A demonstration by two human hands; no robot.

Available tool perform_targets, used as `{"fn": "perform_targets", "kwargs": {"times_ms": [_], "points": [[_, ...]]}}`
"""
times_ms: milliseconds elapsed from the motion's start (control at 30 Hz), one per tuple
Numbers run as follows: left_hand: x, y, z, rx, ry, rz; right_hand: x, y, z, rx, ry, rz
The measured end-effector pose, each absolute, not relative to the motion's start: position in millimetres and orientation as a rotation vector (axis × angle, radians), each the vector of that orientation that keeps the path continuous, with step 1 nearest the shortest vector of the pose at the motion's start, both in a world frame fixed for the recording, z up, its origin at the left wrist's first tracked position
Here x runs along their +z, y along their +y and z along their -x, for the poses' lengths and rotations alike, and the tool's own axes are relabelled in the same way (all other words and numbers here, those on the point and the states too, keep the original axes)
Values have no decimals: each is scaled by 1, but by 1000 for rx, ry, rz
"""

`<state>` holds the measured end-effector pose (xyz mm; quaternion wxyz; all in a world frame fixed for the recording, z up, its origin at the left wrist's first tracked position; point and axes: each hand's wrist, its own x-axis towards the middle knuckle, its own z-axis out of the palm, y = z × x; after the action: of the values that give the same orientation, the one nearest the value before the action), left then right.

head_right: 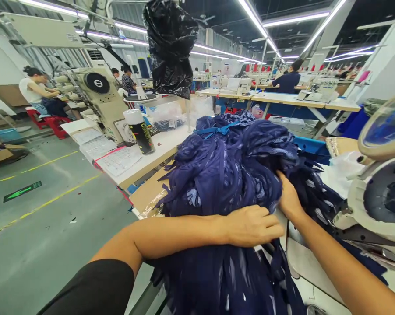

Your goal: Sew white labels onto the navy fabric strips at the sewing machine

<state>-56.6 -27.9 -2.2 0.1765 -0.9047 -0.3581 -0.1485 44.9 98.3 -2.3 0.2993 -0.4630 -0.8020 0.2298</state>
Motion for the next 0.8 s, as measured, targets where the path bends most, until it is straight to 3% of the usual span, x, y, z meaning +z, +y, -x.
{"fn": "perform_targets", "kwargs": {"times_ms": [233, 467, 800], "points": [[7, -36, 80, -364, -954, 2603, -4, 48, -83, 848, -2188, 1075], [26, -70, 92, -434, -1068, 2407, 7, -16, -174, 712, -2397, 1041], [60, -72, 75, -181, -1001, 2373, 24, -41, -237, 594, -2325, 1009]]}}
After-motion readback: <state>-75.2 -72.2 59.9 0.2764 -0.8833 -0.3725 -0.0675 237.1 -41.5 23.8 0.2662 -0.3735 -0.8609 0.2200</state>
